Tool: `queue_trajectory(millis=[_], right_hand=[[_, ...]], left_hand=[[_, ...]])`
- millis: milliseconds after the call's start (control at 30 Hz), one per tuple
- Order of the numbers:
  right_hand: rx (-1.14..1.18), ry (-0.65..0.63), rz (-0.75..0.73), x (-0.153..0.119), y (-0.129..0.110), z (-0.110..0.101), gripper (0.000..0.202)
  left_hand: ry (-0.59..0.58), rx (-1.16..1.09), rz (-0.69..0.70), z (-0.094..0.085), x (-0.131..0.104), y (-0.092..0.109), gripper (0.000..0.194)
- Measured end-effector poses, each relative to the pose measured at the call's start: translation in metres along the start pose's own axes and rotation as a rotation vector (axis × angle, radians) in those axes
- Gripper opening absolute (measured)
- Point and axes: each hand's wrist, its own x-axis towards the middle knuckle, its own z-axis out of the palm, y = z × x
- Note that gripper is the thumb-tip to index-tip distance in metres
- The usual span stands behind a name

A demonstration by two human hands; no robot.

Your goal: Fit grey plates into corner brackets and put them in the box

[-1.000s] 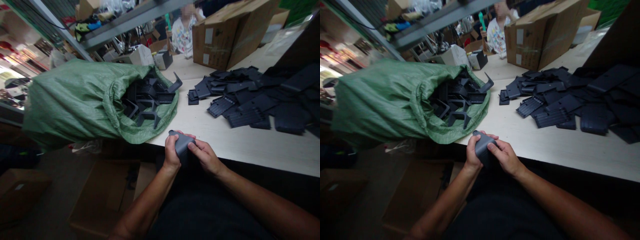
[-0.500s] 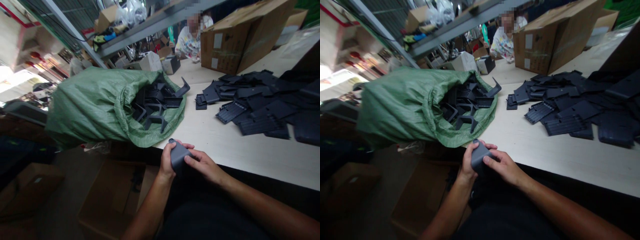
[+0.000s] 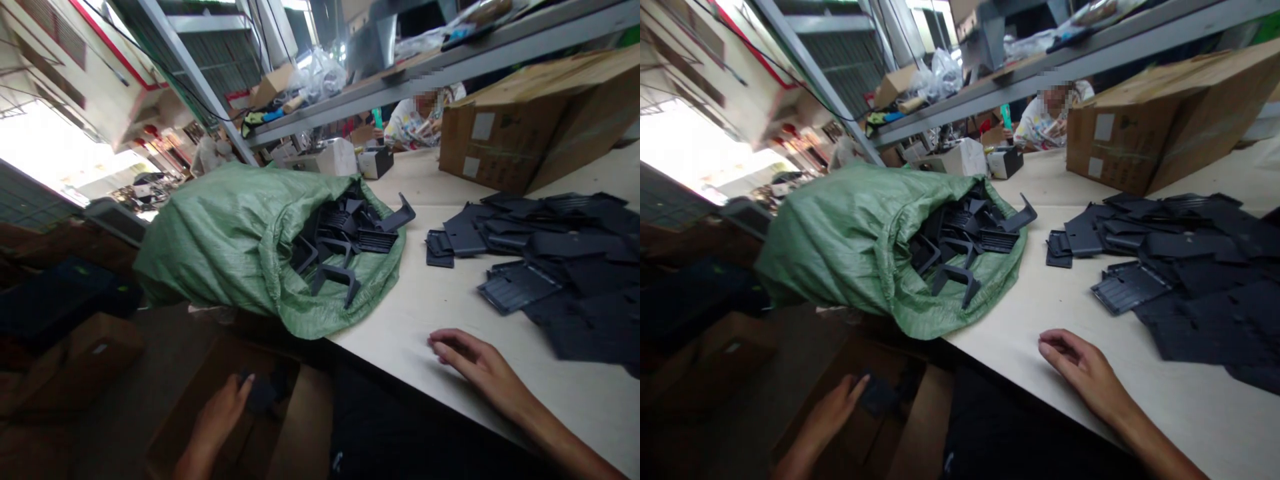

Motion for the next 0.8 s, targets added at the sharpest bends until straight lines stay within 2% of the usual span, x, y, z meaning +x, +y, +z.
queue_trajectory(millis=[33, 100, 167, 200, 233, 300, 367, 433, 533, 600, 667, 733, 800], right_hand=[[0.006, 0.034, 0.003, 0.002, 0.006, -0.002, 0.060], [0.023, 0.058, 0.012, 0.005, 0.016, -0.003, 0.062], [-0.009, 0.070, 0.005, 0.005, 0.023, -0.003, 0.060], [-0.046, 0.076, -0.008, 0.005, 0.025, -0.002, 0.058], [-0.088, 0.091, -0.028, 0.004, 0.026, -0.001, 0.055], [-0.159, 0.141, -0.078, 0.003, 0.025, 0.001, 0.049], [-0.197, 0.152, -0.111, 0.002, 0.022, 0.003, 0.046], [-0.206, 0.146, -0.125, 0.002, 0.020, 0.003, 0.044], [-0.199, 0.160, -0.139, 0.002, 0.017, 0.004, 0.043], [-0.186, 0.185, -0.156, 0.002, 0.015, 0.005, 0.041], [-0.169, 0.181, -0.169, 0.001, 0.011, 0.006, 0.040], [-0.149, 0.173, -0.171, 0.001, 0.008, 0.007, 0.039], [-0.140, 0.169, -0.161, 0.001, 0.005, 0.006, 0.039]], left_hand=[[0.000, -0.059, 0.018, 0.001, -0.001, 0.004, 0.058], [-0.134, -0.332, 0.126, 0.011, -0.013, 0.031, 0.062], [-0.452, -0.613, 0.206, 0.025, -0.031, 0.076, 0.060], [-0.554, -0.734, 0.248, 0.032, -0.039, 0.102, 0.056], [-0.610, -0.868, 0.302, 0.039, -0.043, 0.128, 0.052], [-0.591, -1.172, 0.371, 0.048, -0.037, 0.180, 0.046], [-0.483, -1.344, 0.320, 0.052, -0.012, 0.227, 0.038], [-0.276, -1.393, 0.190, 0.050, 0.027, 0.268, 0.028], [-0.075, -1.370, 0.168, 0.040, 0.091, 0.314, 0.013], [0.094, -1.304, 0.181, 0.029, 0.127, 0.332, 0.008], [0.263, -1.185, 0.215, 0.010, 0.153, 0.339, 0.015], [0.400, -1.027, 0.279, -0.017, 0.169, 0.340, 0.018], [0.494, -0.841, 0.374, -0.050, 0.177, 0.339, 0.010]])
